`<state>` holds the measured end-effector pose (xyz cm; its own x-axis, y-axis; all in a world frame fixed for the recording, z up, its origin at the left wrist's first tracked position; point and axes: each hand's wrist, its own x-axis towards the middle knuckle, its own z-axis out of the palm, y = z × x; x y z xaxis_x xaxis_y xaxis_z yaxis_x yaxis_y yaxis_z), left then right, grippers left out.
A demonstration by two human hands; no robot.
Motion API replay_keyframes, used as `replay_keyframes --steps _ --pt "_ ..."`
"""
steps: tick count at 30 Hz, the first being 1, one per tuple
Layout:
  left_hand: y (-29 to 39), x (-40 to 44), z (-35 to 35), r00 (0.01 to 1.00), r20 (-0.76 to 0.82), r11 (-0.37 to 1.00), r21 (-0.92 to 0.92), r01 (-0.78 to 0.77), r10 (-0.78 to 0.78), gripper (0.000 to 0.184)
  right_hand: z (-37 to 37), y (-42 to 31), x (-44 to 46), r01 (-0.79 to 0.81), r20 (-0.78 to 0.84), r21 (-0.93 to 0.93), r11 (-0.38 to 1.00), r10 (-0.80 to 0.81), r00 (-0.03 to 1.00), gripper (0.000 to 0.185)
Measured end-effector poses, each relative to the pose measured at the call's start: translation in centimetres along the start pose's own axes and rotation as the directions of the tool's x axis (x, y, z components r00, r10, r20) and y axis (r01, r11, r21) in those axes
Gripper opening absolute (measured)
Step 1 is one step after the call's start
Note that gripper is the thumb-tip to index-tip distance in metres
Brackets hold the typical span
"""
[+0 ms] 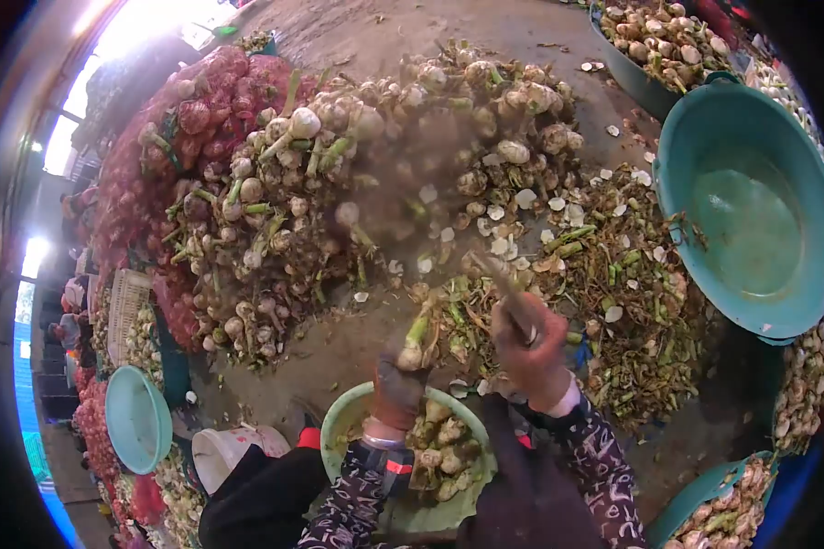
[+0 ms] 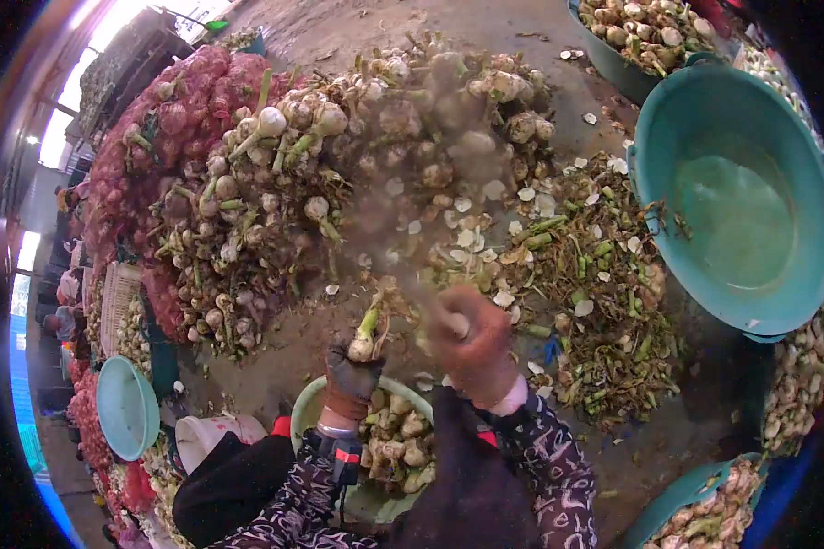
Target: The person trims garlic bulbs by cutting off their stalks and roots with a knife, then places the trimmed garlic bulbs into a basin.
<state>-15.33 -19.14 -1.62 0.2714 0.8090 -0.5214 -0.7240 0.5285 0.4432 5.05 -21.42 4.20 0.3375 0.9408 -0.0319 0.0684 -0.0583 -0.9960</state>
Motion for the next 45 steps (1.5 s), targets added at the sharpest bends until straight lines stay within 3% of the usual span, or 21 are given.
replay_keyframes --steps 1,2,3,4,6,7,8,10,11,12,13,15,18,21,23,25,28,30,33,36,45 --pt "0.0 -1.0 0.1 1.000 -0.002 1.000 -0.004 0.003 -0.003 0.039 0.4 2.5 -0.4 -0.003 0.001 -0.004 1.000 0.003 1.000 0.032" --pt "0.2 -1.9 0.0 0.976 0.077 0.868 0.446 -0.218 0.205 0.039 0.9 7.5 -0.7 0.247 0.426 -0.375 0.894 -0.070 0.902 0.029" --pt "1.4 -2.7 0.9 0.970 0.194 0.871 0.441 -0.217 0.143 0.045 0.8 10.7 -0.7 0.585 0.758 -0.542 0.604 0.049 0.651 0.026" --pt "2.8 -3.4 1.2 0.934 0.355 0.854 0.498 -0.151 -0.041 0.052 0.0 12.1 -2.3 0.348 0.641 -0.604 0.717 0.178 0.747 0.027" --pt "5.2 -2.3 0.4 0.529 0.663 0.611 0.731 -0.305 -0.529 0.068 -2.0 14.5 -4.2 -0.123 0.417 -0.602 0.789 0.442 0.794 0.032" --pt "7.6 -3.3 2.3 0.522 0.318 0.123 0.920 -0.373 -0.792 0.073 -2.4 14.5 -5.3 -0.355 0.304 -0.547 0.758 0.575 0.760 0.035" --pt "8.3 -2.3 1.8 0.557 0.190 -0.028 0.933 -0.359 -0.808 0.071 -2.6 14.2 -6.0 -0.366 0.315 -0.540 0.758 0.585 0.747 0.035" --pt "10.0 2.8 1.0 0.919 0.209 -0.243 0.923 -0.299 -0.335 0.069 -3.2 13.4 -4.7 -0.280 0.299 -0.603 0.747 0.537 0.789 0.054" --pt "10.7 6.5 -1.7 0.980 0.199 -0.214 0.957 -0.194 -0.002 0.069 -3.2 13.4 -4.4 -0.271 0.295 -0.606 0.748 0.527 0.797 0.054" --pt "11.2 10.4 -1.5 0.894 0.316 -0.209 0.943 -0.260 0.317 0.073 -3.2 13.6 -4.8 -0.226 0.351 -0.521 0.823 0.448 0.823 0.048" --pt "12.9 13.5 0.2 0.895 0.302 -0.197 0.949 -0.248 0.329 0.075 -3.0 13.7 -4.7 -0.178 0.396 -0.431 0.885 0.363 0.843 0.043" --pt "14.2 22.4 -2.2 0.728 0.238 -0.364 0.931 0.017 0.643 0.074 -2.3 10.3 -3.5 -0.295 0.270 -0.620 0.727 0.551 0.789 0.041" --pt "14.6 25.6 -0.9 0.790 -0.031 -0.404 0.847 0.347 0.612 0.072 -2.7 12.5 -4.1 -0.246 0.279 -0.644 0.725 0.521 0.807 0.042" --pt "15.0 28.5 -7.2 0.807 0.070 -0.117 0.993 -0.001 0.586 0.061 -3.3 13.7 -5.0 -0.045 0.326 -0.610 0.791 0.302 0.896 0.048" --pt "14.2 25.2 -6.4 0.812 0.034 0.025 0.998 -0.060 0.583 0.053 -3.3 10.4 -4.4 -0.317 0.189 -0.473 0.822 0.446 0.875 0.045" --pt "13.0 19.2 -4.5 0.943 -0.115 0.471 0.881 -0.049 0.313 0.040 -3.3 14.0 -4.2 -0.315 0.177 -0.537 0.783 0.470 0.865 0.047" --pt "10.3 10.9 -3.3 0.989 0.080 0.299 0.948 -0.114 0.125 0.037 -2.3 9.2 -2.8 -0.233 0.204 -0.529 0.816 0.389 0.898 0.045" --pt "8.2 7.0 -3.6 0.975 0.223 0.440 0.876 -0.196 -0.009 0.054 -0.8 4.3 -1.7 -0.177 0.220 -0.451 0.875 0.301 0.928 0.043" --pt "6.2 2.6 -0.3 0.933 0.344 0.325 0.899 -0.293 -0.110 0.055 0.8 1.8 -1.3 0.073 0.311 -0.533 0.843 0.115 0.943 0.032" --pt "4.8 1.7 -3.4 0.939 0.322 0.355 0.898 -0.261 -0.124 0.047 2.3 1.3 -1.7 0.317 0.422 -0.551 0.772 -0.071 0.904 0.027" --pt "1.3 0.5 -2.9 0.972 0.213 0.590 0.799 -0.114 -0.102 0.032 2.0 3.1 -2.4 0.340 0.402 -0.560 0.756 -0.112 0.909 0.031"
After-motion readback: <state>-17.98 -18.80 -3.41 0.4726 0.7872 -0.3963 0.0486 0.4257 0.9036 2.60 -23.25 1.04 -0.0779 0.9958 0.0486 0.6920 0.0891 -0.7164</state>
